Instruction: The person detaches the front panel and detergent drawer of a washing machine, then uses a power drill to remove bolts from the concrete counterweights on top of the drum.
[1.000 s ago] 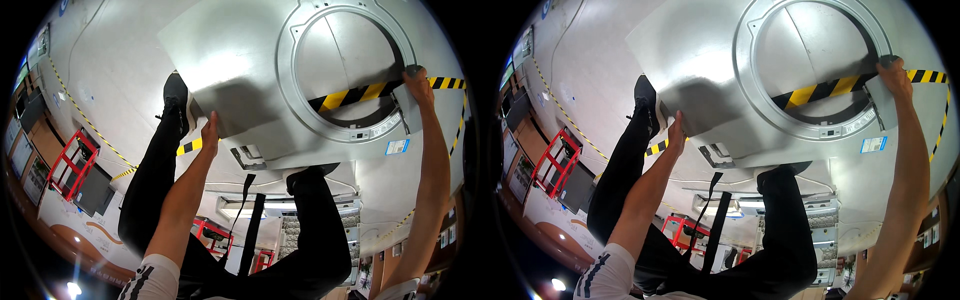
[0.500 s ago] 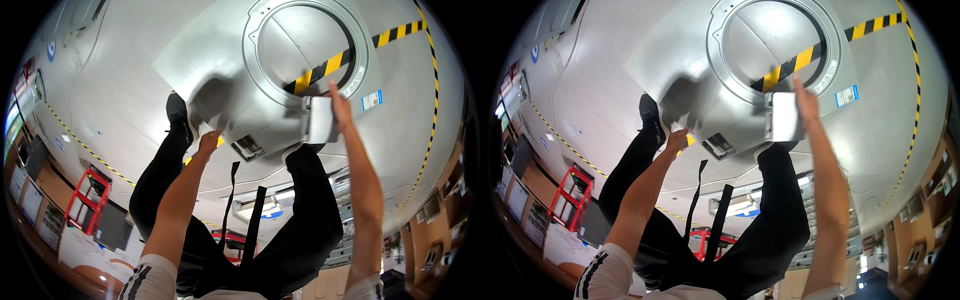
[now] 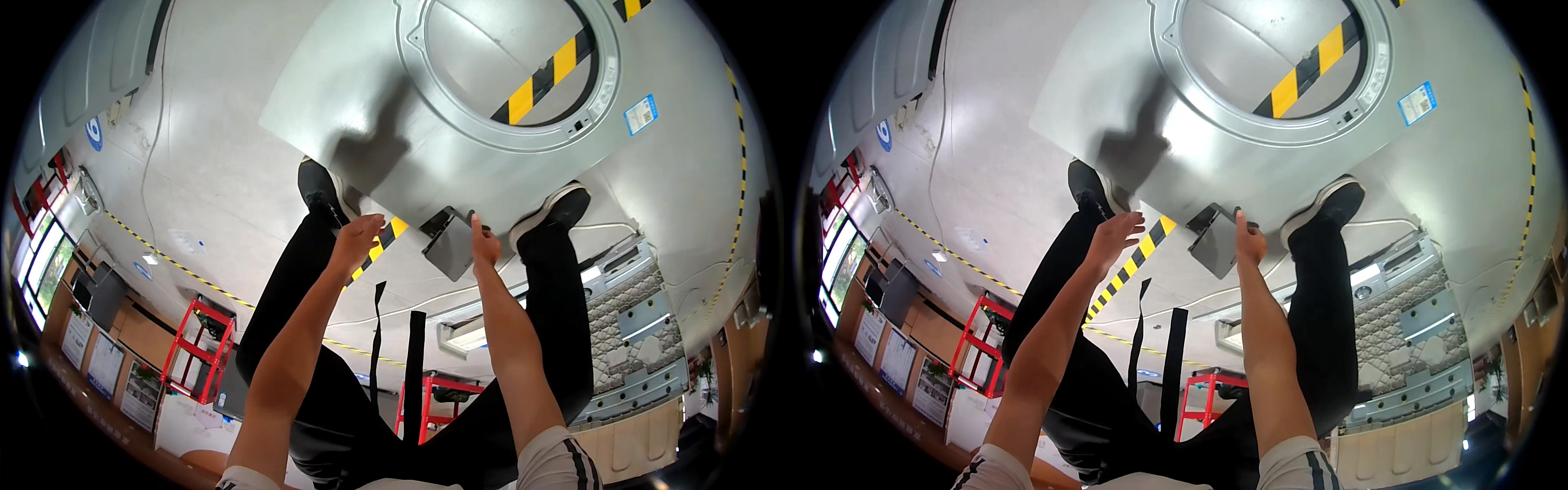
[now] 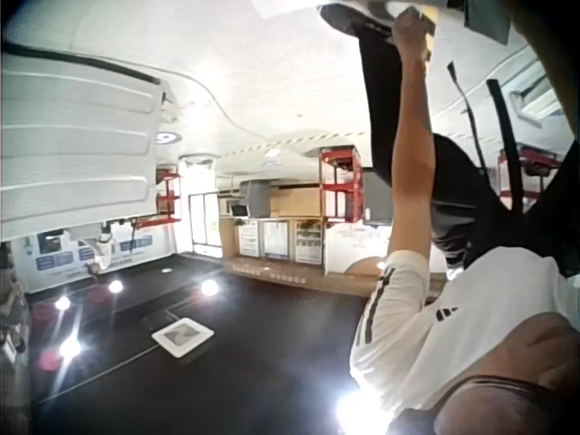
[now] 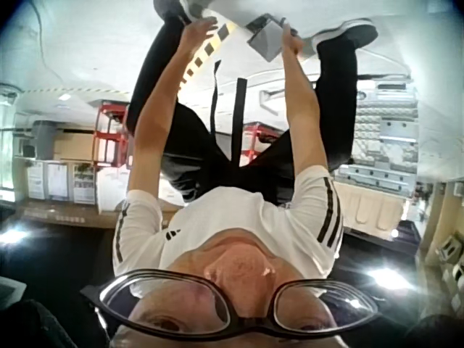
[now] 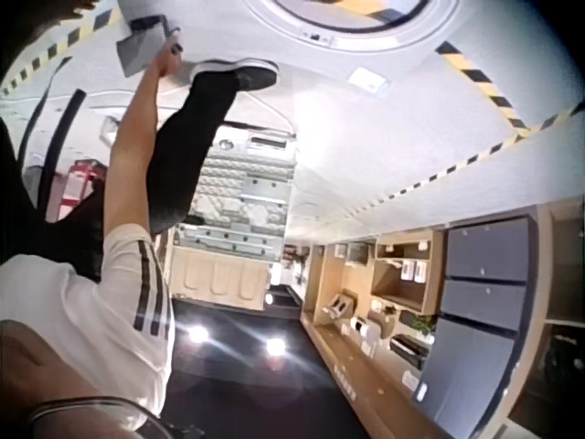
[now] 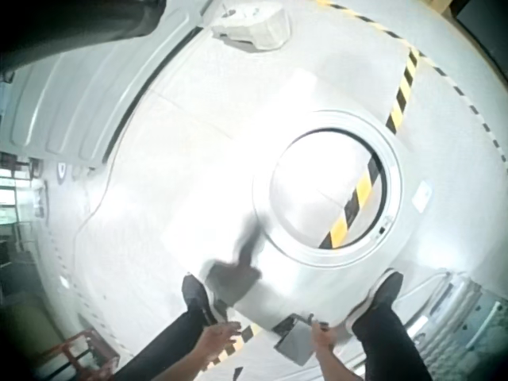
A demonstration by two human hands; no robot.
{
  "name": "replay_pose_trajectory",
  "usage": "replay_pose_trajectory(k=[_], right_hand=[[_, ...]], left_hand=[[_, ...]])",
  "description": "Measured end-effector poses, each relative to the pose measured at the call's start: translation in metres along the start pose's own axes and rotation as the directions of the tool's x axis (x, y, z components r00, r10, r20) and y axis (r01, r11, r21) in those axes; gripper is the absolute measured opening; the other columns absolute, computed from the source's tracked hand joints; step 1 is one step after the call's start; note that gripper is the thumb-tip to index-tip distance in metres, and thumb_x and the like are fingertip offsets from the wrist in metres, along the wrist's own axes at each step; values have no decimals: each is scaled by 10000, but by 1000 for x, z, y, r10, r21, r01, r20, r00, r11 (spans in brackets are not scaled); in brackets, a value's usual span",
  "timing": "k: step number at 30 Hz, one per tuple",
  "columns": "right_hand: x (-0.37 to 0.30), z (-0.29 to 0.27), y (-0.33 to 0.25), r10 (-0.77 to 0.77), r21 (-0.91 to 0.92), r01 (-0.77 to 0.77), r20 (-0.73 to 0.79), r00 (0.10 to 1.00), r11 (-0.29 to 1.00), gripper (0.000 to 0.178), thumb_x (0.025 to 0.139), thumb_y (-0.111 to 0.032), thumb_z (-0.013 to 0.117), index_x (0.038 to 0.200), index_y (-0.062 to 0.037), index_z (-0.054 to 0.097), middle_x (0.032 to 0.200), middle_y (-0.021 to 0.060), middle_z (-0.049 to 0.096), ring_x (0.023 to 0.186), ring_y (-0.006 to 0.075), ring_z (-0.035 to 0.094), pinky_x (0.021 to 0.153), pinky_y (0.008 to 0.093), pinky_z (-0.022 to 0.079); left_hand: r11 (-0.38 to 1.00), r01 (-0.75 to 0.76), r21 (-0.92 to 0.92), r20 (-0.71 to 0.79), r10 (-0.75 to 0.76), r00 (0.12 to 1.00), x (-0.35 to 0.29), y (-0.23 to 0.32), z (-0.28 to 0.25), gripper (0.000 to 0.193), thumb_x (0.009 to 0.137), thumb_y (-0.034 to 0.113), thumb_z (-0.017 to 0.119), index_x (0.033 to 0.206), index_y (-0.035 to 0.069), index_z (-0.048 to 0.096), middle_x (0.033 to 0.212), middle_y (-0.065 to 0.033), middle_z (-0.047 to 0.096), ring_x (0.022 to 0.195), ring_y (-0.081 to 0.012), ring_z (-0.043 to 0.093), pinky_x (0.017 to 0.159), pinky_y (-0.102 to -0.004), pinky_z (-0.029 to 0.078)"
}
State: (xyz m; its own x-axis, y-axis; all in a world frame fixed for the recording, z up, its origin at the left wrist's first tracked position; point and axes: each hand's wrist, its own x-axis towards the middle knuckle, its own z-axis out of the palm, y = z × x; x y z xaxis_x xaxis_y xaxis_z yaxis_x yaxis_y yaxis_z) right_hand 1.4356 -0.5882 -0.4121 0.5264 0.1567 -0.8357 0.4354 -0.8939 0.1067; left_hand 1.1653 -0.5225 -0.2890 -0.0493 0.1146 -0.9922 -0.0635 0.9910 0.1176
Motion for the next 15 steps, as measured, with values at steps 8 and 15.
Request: replay_pose_trajectory(k=[8,15], right_hand=[[-15,3,10,-2,85,20,-217,976,996,722,766,-647,510,1053,10,595,1021,215,617,976,348,583,837,400,446],[-104,-97,-10,-184,150,178,33,982,973,752,824,-603,481,1242,22,461,1216,243,513,1128,336,509,940,364,391]], left_hand=[[998,12,57,2,-12,1000,-18,-9,5,494,922,419,454,1148,-10,555,1055,-94,605,1004,-168,566,858,-292,438],[998,45,-44,5,-45,999,-113,-13,10,565,921,492,416,1217,20,505,1173,-86,567,1089,-183,536,903,-332,410]])
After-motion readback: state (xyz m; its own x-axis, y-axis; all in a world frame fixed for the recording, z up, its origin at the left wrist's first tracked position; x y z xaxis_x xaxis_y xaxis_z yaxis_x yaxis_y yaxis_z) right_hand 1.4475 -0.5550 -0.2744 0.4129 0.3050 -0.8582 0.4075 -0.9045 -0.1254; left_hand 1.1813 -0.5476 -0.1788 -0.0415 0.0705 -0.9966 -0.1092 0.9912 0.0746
